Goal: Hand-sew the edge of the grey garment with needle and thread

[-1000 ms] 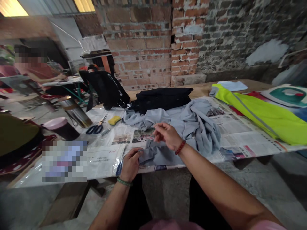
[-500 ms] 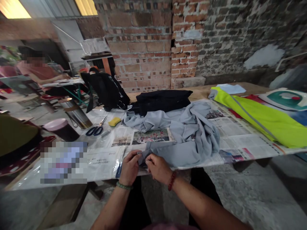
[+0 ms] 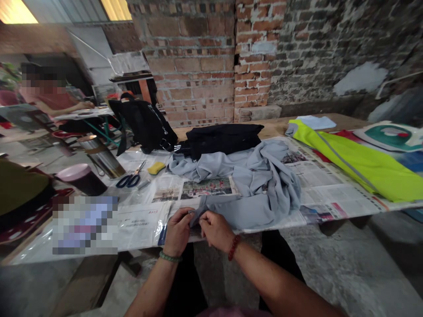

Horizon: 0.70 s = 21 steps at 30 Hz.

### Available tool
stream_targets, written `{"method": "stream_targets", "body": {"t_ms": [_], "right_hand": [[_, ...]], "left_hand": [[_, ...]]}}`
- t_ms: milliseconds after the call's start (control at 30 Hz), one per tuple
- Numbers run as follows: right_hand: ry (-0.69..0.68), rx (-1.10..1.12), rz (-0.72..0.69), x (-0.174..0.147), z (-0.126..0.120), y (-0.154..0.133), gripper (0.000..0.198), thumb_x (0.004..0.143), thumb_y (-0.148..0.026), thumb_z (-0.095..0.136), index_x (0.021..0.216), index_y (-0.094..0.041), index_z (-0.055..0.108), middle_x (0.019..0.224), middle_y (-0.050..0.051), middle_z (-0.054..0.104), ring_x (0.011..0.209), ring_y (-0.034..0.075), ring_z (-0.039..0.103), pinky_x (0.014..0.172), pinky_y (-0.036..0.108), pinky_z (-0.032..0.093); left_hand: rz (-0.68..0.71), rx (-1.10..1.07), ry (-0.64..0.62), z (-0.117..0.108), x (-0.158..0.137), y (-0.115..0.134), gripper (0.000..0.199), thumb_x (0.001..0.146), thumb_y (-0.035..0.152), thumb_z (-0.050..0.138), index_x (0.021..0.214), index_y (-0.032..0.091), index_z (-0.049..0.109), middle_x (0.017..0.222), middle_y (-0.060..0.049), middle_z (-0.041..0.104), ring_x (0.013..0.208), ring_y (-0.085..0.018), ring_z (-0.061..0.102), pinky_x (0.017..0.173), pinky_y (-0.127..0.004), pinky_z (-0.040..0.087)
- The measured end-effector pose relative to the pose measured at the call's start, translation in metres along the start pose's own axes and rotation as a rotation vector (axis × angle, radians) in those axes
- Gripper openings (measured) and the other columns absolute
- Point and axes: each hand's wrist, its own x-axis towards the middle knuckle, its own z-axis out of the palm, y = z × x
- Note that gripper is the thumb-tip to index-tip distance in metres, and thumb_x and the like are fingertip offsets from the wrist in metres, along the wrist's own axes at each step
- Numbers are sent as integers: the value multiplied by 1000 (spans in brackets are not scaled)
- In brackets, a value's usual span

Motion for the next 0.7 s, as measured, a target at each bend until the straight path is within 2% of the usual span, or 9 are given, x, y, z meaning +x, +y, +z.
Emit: {"method": "stream_targets", "body": {"t_ms": [200, 333, 400, 500, 567, 633, 700], "right_hand": [[71, 39, 25, 9, 6, -4, 13, 80, -20, 39, 70, -18, 45, 46, -8, 47, 26, 4, 38, 27, 15, 24], [38, -33, 13, 3, 1, -9, 8, 80, -20, 40, 79, -18, 48, 54, -6, 53, 30, 6, 44, 31, 16, 28], [65, -182, -59, -1, -11, -15, 12, 81, -22, 40, 82, -17, 52, 60, -3, 57, 36, 8, 50, 37, 18, 34], [300, -501, -309, 2, -38, -29, 19, 81, -22, 41, 75, -17, 59, 69, 3, 61, 61, 13, 58, 57, 23, 42], [404, -638, -432, 15, -54, -35, 19, 78, -20, 45, 77, -17, 63, 79, 5, 63, 77, 16, 57, 71, 26, 41], [327, -686, -445, 32, -62, -37, 19, 76, -19, 48, 76, -18, 67, 81, 5, 65, 81, 16, 56, 76, 27, 39], [118, -652, -384, 47, -62, -35, 19, 74, -21, 51, 72, -18, 69, 75, 4, 66, 76, 16, 56, 72, 26, 40]], "left_hand": [[54, 85, -175, -3, -2, 5, 7, 65, 22, 62, 67, 18, 67, 68, -1, 62, 68, -14, 56, 64, -24, 44], [44, 111, -164, -3, -3, 5, 9, 66, 23, 61, 70, 18, 67, 70, -1, 62, 70, -15, 56, 65, -24, 44], [24, 122, -133, -2, -4, 6, 10, 66, 23, 61, 72, 18, 67, 71, -1, 63, 70, -15, 56, 65, -24, 45], [26, 142, -104, -1, -5, 8, 11, 65, 21, 61, 73, 19, 68, 70, -1, 64, 71, -16, 57, 66, -24, 45], [38, 149, -93, 0, -5, 9, 12, 64, 20, 60, 73, 19, 68, 70, -1, 64, 71, -16, 57, 66, -25, 45], [45, 136, -86, 0, -5, 9, 11, 64, 19, 60, 72, 18, 68, 69, -1, 64, 71, -16, 56, 66, -25, 44], [41, 104, -80, 0, -4, 8, 10, 63, 19, 61, 71, 19, 67, 69, 0, 63, 70, -16, 55, 65, -24, 44]]}}
